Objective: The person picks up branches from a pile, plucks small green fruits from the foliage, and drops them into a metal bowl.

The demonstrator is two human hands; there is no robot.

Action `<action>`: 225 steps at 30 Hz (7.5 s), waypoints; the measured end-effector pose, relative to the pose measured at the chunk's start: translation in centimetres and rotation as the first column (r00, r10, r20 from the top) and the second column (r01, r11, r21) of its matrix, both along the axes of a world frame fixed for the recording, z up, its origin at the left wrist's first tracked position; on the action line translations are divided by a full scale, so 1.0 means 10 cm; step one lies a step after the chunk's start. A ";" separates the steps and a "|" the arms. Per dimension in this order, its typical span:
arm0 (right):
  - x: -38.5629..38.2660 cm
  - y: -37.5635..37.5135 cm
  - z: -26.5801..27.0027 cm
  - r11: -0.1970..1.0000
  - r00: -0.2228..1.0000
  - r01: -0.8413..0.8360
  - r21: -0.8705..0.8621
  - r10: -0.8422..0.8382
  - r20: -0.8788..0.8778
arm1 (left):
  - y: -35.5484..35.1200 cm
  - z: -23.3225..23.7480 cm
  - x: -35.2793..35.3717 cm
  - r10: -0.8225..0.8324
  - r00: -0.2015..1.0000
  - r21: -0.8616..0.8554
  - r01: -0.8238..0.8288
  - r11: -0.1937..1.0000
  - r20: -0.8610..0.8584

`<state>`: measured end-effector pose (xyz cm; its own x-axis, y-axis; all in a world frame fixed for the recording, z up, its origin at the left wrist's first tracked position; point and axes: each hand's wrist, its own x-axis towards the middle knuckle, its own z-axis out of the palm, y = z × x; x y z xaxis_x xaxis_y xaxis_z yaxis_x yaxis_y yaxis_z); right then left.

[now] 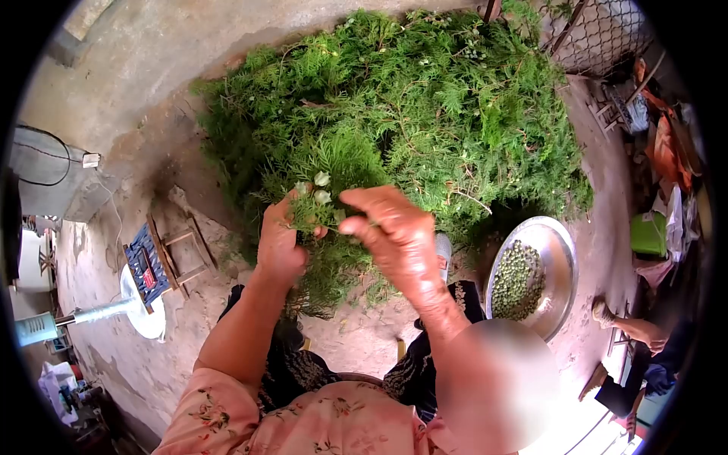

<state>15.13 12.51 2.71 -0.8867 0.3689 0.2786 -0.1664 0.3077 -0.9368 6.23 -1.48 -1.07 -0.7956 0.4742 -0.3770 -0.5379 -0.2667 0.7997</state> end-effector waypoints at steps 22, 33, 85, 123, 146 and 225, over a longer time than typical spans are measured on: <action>-0.09 -0.08 -0.22 0.992 0.995 0.087 -0.093 -0.081 0.065 | 0.09 0.29 0.09 -0.109 0.992 -0.094 0.103 0.990 -0.061; -0.07 0.36 -0.26 0.328 0.999 0.031 -0.944 -0.043 0.018 | 0.04 0.30 0.06 -0.186 0.977 -0.102 0.197 0.975 0.108; -0.12 0.21 -0.10 0.380 1.000 -0.025 -0.925 0.001 -0.026 | 0.00 0.33 0.01 0.096 0.981 -0.100 -0.113 0.989 -0.168; -0.18 0.07 -0.22 0.852 0.988 -0.071 -0.518 0.130 0.078 | 0.07 0.30 0.13 -0.207 0.930 -0.275 0.123 0.953 -0.302; -0.11 0.15 -0.19 0.915 0.957 -0.171 -0.367 0.242 0.159 | 0.03 0.30 0.10 -0.374 0.884 -0.323 0.280 0.904 -0.281; 0.60 0.23 -0.03 0.982 0.711 0.051 -0.183 0.092 0.697 | -0.03 0.11 -0.01 0.157 0.973 0.217 -0.192 0.957 0.169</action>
